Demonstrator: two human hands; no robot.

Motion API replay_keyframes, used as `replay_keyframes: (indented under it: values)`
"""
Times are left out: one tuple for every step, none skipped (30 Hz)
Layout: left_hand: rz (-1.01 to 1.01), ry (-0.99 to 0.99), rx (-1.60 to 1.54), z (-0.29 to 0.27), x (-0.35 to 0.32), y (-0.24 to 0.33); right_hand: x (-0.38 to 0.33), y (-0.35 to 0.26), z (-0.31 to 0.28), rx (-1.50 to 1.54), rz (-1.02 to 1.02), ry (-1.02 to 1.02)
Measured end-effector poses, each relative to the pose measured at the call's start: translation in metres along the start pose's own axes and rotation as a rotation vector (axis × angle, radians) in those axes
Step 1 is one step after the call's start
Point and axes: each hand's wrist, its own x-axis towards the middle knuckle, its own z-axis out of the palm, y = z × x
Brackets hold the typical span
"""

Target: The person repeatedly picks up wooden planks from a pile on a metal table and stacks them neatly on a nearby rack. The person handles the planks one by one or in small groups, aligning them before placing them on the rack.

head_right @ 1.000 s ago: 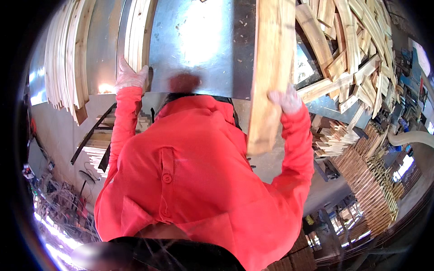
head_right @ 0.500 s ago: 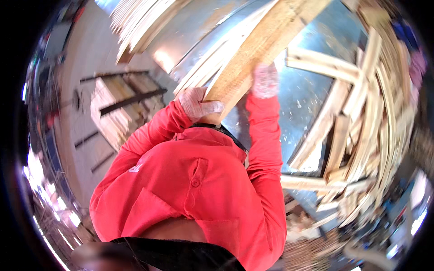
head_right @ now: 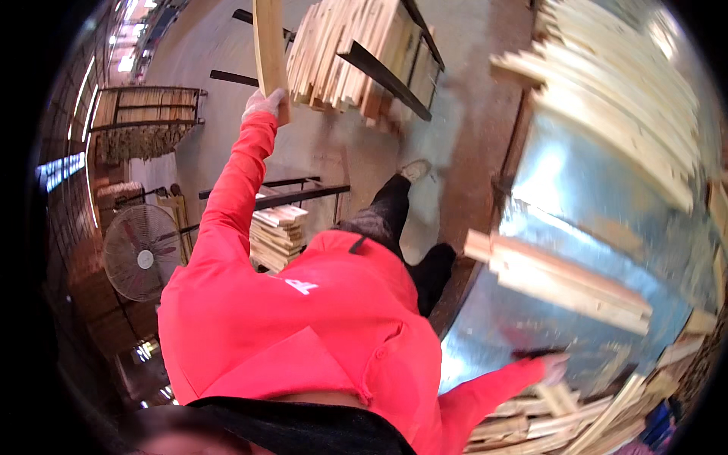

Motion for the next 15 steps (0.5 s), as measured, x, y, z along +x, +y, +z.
replay_keyframes:
  values:
    - [-0.069, 0.046, 0.089, -0.001, 0.042, -0.041, -0.033, -0.024, -0.026, 0.118, -0.043, 0.256]
    - [-0.137, 0.077, 0.179, 0.004, 0.076, -0.067, -0.059, -0.04, -0.036, 0.179, -0.112, 0.287]
    - [-0.162, 0.063, 0.246, 0.013, 0.092, -0.064, -0.086, -0.053, -0.044, 0.22, -0.155, 0.212]
    - [-0.163, 0.029, 0.19, 0.029, 0.115, -0.077, -0.105, -0.068, -0.05, 0.261, -0.179, 0.09]
    - [-0.119, -0.023, 0.129, 0.06, 0.147, -0.072, -0.128, -0.078, -0.048, 0.301, -0.136, -0.013]
    - [-0.153, -0.075, 0.085, 0.084, 0.16, -0.101, -0.126, -0.096, -0.052, 0.318, -0.174, -0.109]
    - [-0.113, -0.074, 0.282, 0.113, 0.168, -0.102, -0.129, -0.107, -0.051, 0.339, -0.173, -0.181]
    - [-0.064, -0.215, 0.202, 0.147, 0.166, -0.107, -0.126, -0.112, -0.051, 0.36, -0.17, -0.244]
    - [-0.016, -0.181, 0.312, 0.186, 0.174, -0.135, -0.121, -0.116, -0.051, 0.391, -0.169, -0.314]
    - [0.197, -0.368, 0.219, 0.219, 0.164, -0.111, -0.122, -0.115, -0.053, 0.42, -0.132, -0.354]
    - [0.336, -0.381, 0.127, 0.248, 0.154, -0.113, -0.119, -0.113, -0.057, 0.467, -0.106, -0.42]
    - [0.478, -0.394, 0.028, 0.277, 0.142, -0.127, -0.114, -0.108, -0.06, 0.515, -0.073, -0.482]
    - [0.55, -0.351, 0.124, 0.293, 0.15, -0.132, -0.117, -0.1, -0.064, 0.575, -0.043, -0.55]
    - [0.524, -0.365, 0.191, 0.296, 0.154, -0.118, -0.123, -0.083, -0.068, 0.639, 0.01, -0.584]
    - [0.493, -0.39, 0.241, 0.286, 0.158, -0.097, -0.137, -0.066, -0.068, 0.692, 0.066, -0.593]
